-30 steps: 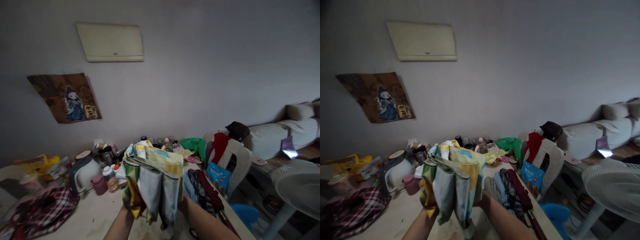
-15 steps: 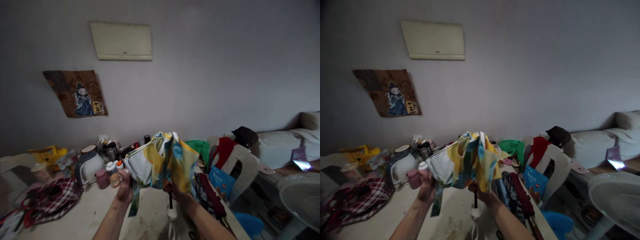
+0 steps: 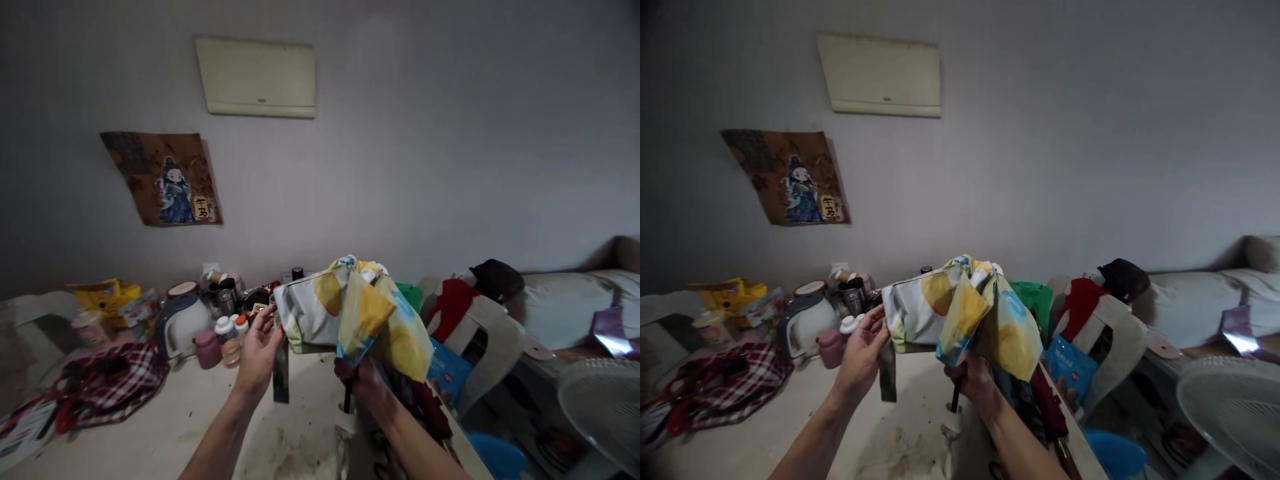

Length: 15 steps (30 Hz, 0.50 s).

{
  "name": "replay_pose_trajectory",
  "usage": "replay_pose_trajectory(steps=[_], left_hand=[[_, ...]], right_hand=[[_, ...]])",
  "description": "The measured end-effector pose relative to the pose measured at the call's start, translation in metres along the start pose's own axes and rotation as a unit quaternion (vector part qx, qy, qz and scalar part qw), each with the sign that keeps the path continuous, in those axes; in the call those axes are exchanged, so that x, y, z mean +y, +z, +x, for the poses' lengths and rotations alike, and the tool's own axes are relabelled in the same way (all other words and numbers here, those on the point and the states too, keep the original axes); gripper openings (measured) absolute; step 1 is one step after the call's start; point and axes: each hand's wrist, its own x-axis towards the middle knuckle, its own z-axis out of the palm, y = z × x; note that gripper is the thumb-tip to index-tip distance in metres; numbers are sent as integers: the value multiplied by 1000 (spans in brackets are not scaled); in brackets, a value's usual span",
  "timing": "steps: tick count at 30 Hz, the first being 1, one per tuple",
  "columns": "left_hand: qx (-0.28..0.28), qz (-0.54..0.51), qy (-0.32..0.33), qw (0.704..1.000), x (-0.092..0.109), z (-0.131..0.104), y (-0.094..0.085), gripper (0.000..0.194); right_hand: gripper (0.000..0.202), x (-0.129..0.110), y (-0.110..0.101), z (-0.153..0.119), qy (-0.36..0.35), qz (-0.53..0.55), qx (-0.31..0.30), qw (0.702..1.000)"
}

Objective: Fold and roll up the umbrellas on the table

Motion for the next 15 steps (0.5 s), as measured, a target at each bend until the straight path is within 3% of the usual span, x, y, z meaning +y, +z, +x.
replay_pose_trajectory(steps=[5, 10, 12, 15], left_hand=[[51, 164, 150, 974, -1, -19, 9, 66], [78, 379, 298, 873, 13, -29, 32, 48], [75, 381, 312, 867, 15, -28, 43, 45], [77, 342, 258, 900, 12, -22, 54, 40]], right_hand=[[61, -14, 17, -4, 22, 74, -50, 996], [54, -16, 25, -5, 19, 126, -80, 989], [51, -13, 28, -6, 30, 133, -91, 986], [52, -12, 31, -7, 42, 137, -108, 984]])
